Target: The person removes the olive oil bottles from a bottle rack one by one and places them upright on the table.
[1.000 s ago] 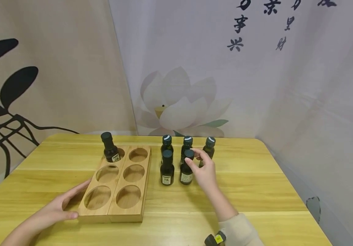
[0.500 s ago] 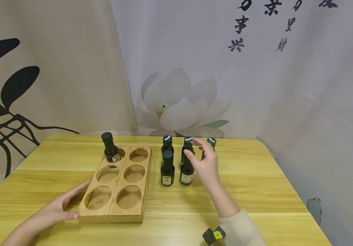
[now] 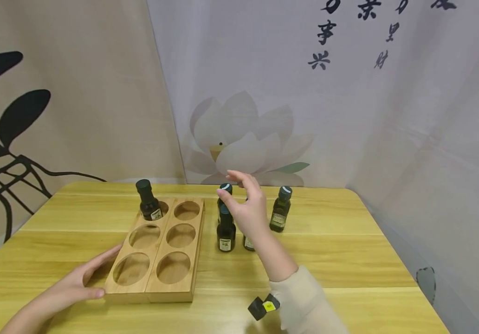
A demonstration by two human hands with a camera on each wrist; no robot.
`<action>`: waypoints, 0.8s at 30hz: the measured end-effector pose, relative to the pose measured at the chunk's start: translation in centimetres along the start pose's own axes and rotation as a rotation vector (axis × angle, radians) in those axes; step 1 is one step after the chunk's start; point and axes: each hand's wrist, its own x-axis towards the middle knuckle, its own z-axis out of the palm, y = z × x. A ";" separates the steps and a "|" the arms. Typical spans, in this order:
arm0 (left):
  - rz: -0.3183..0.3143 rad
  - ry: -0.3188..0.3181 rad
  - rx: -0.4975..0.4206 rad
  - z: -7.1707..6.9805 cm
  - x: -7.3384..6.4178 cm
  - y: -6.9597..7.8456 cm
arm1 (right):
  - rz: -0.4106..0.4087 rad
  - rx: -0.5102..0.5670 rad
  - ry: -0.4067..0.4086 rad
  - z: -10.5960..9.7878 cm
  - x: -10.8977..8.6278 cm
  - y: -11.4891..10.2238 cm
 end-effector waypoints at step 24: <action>0.000 -0.007 0.014 -0.1 0.0 0.0 | 0.039 0.120 -0.205 10.0 1.2 1.3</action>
